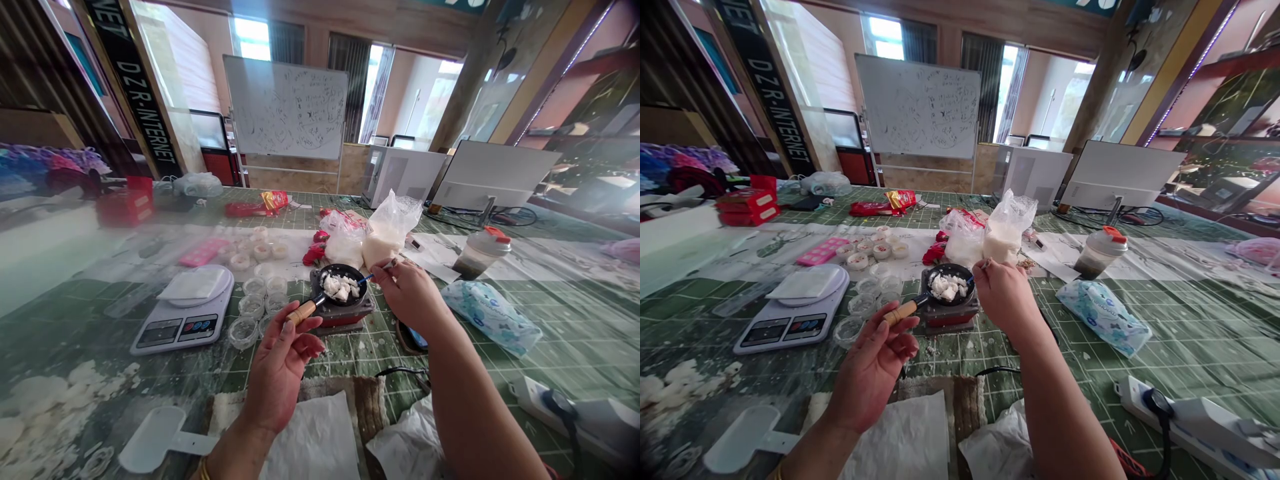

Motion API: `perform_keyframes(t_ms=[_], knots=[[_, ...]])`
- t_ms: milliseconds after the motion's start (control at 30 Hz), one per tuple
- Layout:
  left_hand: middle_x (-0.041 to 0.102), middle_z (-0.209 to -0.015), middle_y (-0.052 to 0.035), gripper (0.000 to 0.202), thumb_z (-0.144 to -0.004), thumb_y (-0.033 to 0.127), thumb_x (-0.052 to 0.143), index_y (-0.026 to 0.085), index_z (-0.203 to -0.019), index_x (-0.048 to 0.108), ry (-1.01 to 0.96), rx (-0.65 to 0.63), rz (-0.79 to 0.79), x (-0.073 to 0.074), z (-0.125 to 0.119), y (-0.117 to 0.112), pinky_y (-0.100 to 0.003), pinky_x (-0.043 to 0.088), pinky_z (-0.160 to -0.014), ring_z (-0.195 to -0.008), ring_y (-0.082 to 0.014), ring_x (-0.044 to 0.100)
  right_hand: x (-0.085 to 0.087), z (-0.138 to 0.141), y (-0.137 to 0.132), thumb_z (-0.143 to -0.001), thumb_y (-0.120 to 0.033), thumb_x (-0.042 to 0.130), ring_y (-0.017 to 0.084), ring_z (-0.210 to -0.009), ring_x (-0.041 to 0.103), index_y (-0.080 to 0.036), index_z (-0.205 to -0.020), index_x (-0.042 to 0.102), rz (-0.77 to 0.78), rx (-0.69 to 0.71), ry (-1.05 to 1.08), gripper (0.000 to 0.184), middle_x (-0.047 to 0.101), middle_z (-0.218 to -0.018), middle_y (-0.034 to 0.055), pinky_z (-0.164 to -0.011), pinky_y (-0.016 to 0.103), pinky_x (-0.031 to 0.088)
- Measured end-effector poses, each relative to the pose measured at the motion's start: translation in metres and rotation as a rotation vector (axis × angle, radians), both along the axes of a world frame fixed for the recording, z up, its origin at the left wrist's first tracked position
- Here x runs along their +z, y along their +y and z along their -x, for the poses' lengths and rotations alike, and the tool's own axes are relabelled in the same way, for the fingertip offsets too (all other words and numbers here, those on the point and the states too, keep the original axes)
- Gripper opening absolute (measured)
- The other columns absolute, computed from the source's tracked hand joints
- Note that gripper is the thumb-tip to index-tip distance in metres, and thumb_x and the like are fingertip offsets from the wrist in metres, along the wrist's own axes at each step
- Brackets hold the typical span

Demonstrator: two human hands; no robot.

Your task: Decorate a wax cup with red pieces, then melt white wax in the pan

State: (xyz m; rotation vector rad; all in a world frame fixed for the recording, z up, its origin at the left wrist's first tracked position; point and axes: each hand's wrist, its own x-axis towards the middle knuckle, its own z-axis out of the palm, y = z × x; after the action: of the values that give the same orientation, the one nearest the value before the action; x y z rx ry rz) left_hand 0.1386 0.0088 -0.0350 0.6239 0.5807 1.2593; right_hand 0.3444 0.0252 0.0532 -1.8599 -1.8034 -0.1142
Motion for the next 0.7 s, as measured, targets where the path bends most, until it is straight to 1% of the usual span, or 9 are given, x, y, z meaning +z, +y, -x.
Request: perform_keyframes(t_ms=[67, 133, 200, 267, 367, 500, 600, 700], knots=[[0.069, -0.095, -0.0108, 0.032, -0.086, 0.028, 0.053, 0.022, -0.117, 0.052, 0.000, 0.003, 0.000, 0.000, 0.000, 0.000, -0.029, 0.047, -0.066, -0.065, -0.0133, 0.061, 0.001, 0.000, -0.002, -0.087, -0.031, 0.040, 0.020, -0.077, 0.060, -0.021, -0.079, 0.064, 0.003, 0.025, 0.010, 0.027, 0.068, -0.076, 0.0049, -0.069, 0.030, 0.037], [0.069, -0.095, -0.0109, 0.032, -0.086, 0.028, 0.053, 0.022, -0.117, 0.053, 0.002, 0.002, 0.002, 0.000, 0.000, 0.000, -0.029, 0.047, -0.066, -0.065, -0.0133, 0.061, 0.002, -0.001, -0.004, -0.087, -0.034, 0.041, 0.020, -0.073, 0.059, -0.021, -0.079, 0.064, -0.020, -0.009, 0.022, 0.028, 0.068, -0.075, 0.0049, -0.065, 0.029, 0.037], [0.069, -0.095, -0.0111, 0.031, -0.086, 0.028, 0.052, 0.022, -0.117, 0.052, 0.004, 0.001, 0.001, 0.000, -0.001, 0.001, -0.029, 0.047, -0.066, -0.065, -0.0131, 0.061, 0.003, -0.001, -0.007, -0.087, -0.035, 0.041, 0.020, -0.071, 0.059, -0.020, -0.075, 0.064, -0.036, -0.036, 0.028, 0.030, 0.067, -0.074, 0.0051, -0.063, 0.029, 0.037], [0.069, -0.095, -0.0109, 0.031, -0.087, 0.029, 0.052, 0.022, -0.117, 0.052, 0.005, -0.002, -0.001, 0.000, -0.001, 0.002, -0.029, 0.047, -0.066, -0.065, -0.0129, 0.061, 0.005, -0.001, -0.009, -0.087, -0.034, 0.042, 0.019, -0.070, 0.059, -0.020, -0.073, 0.063, -0.025, -0.003, 0.038, 0.029, 0.067, -0.072, 0.0042, -0.062, 0.028, 0.036], [0.069, -0.095, -0.0103, 0.031, -0.087, 0.029, 0.051, 0.023, -0.117, 0.052, 0.006, -0.001, 0.010, 0.000, -0.001, 0.002, -0.029, 0.047, -0.068, -0.066, -0.0127, 0.061, 0.007, 0.001, -0.010, -0.087, -0.032, 0.041, 0.017, -0.067, 0.058, -0.021, -0.078, 0.063, -0.016, 0.058, 0.074, 0.026, 0.066, -0.069, 0.0018, -0.061, 0.027, 0.036], [0.069, -0.095, -0.0104, 0.031, -0.087, 0.029, 0.051, 0.022, -0.118, 0.051, 0.006, -0.001, 0.010, 0.000, -0.001, 0.002, -0.029, 0.047, -0.067, -0.066, -0.0127, 0.061, 0.007, 0.005, -0.012, -0.088, -0.033, 0.041, 0.016, -0.071, 0.059, -0.021, -0.075, 0.062, -0.061, 0.094, 0.138, 0.028, 0.067, -0.078, 0.0016, -0.063, 0.026, 0.037], [0.069, -0.095, -0.0105, 0.030, -0.087, 0.028, 0.051, 0.023, -0.117, 0.052, 0.001, -0.003, 0.006, 0.000, -0.001, 0.001, -0.029, 0.047, -0.068, -0.066, -0.0128, 0.061, 0.007, 0.007, -0.013, -0.088, -0.031, 0.042, 0.017, -0.073, 0.060, -0.021, -0.075, 0.063, -0.037, 0.145, 0.138, 0.027, 0.068, -0.081, 0.0023, -0.065, 0.026, 0.037], [0.069, -0.095, -0.0105, 0.029, -0.086, 0.028, 0.052, 0.023, -0.115, 0.054, 0.001, 0.001, 0.012, 0.000, -0.001, 0.001, -0.029, 0.047, -0.068, -0.066, -0.0132, 0.061, 0.007, 0.009, -0.014, -0.088, -0.031, 0.042, 0.018, -0.075, 0.060, -0.021, -0.078, 0.063, -0.063, 0.109, 0.136, 0.025, 0.068, -0.078, 0.0027, -0.067, 0.027, 0.038]])
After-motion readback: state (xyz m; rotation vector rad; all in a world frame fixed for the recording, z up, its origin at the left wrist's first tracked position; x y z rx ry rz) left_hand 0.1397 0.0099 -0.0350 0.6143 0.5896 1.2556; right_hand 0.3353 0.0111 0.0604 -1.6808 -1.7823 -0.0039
